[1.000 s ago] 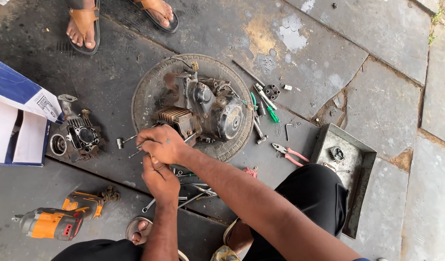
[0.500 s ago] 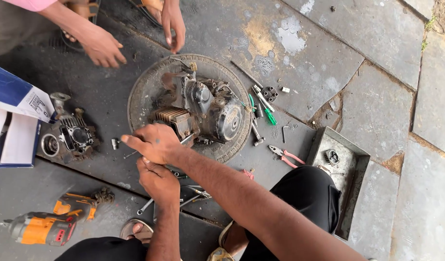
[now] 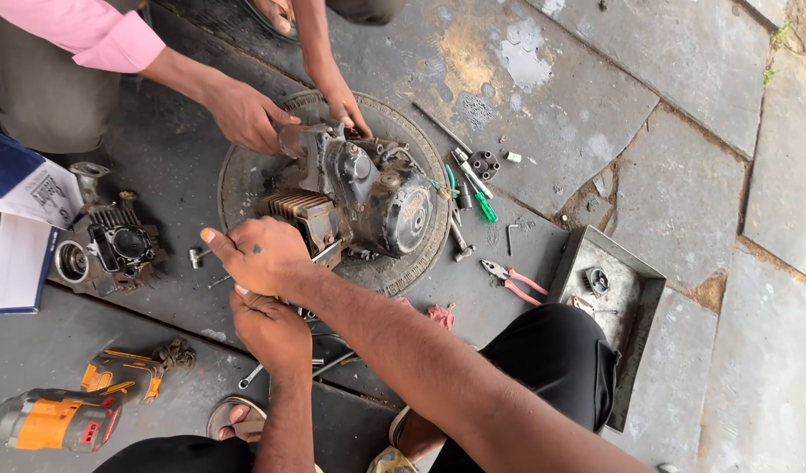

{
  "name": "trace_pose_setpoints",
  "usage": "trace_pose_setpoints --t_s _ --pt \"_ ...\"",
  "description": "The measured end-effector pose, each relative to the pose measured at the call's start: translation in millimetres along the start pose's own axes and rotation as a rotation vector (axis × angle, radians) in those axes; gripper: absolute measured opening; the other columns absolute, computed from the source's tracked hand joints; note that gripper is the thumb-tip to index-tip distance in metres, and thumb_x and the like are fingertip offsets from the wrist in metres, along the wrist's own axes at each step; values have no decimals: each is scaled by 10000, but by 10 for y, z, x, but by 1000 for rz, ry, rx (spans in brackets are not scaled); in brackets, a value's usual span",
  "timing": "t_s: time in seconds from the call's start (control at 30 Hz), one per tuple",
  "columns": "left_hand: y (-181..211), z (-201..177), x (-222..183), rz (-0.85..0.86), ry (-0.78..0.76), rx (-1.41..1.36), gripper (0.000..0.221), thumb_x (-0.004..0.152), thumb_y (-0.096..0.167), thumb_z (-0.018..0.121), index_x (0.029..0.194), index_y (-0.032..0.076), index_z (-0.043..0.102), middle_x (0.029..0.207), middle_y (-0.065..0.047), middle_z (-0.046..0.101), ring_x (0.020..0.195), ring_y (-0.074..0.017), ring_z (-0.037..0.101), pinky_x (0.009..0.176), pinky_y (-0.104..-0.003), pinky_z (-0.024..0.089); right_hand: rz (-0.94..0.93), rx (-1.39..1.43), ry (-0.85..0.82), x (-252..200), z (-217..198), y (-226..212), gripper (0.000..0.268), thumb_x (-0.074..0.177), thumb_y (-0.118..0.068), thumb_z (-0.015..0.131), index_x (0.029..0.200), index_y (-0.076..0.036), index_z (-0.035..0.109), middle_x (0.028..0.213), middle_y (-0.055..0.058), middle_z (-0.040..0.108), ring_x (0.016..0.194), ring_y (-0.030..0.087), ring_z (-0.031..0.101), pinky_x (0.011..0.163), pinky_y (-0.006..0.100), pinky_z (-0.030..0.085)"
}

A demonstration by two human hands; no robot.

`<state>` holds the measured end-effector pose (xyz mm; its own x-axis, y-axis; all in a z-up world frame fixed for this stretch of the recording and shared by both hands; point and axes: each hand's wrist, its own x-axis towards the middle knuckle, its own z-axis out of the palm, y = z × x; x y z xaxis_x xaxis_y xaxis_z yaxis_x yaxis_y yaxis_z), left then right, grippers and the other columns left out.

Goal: Disassembling a motorcycle engine to inspect and remove internal components like the cylinder head and gasket.

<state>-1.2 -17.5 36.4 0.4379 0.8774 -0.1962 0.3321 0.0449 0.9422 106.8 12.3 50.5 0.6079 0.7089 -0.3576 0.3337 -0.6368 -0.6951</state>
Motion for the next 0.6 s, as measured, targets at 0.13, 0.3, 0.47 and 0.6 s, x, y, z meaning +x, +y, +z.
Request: trace_pose_setpoints --t_s 0.13,0.3,0.47,0.6 --pt "28 0 38 -35 -15 -8 548 1145 418 244 1104 -37 547 837 -90 639 720 -167 636 648 -352 521 19 6 -12 -10 -41 -61 698 1015 -553 386 589 -95 697 540 70 691 621 249 744 689 417 601" --pt "76 -23 27 -153 -25 -13 596 1122 465 206 1138 -27 541 842 -84 642 703 -169 651 617 -331 539 21 -2 -2 -33 -49 -105 699 1026 -546 370 615 -102 721 544 72 694 618 256 741 695 416 606" --pt "-25 19 -24 -230 -22 -192 516 1119 414 247 1136 -11 539 815 -58 627 639 -145 627 533 -305 503 -42 -77 82 -37 46 -75 696 1036 -539 369 631 -103 729 580 103 694 654 313 736 715 437 599" --pt "-63 57 -44 -389 -8 -473 406 1120 336 339 1059 -4 552 732 -46 583 526 -140 529 426 -310 387 -78 -220 92 -32 94 -5 666 1011 -567 398 704 -93 750 683 180 702 738 395 726 724 496 564"
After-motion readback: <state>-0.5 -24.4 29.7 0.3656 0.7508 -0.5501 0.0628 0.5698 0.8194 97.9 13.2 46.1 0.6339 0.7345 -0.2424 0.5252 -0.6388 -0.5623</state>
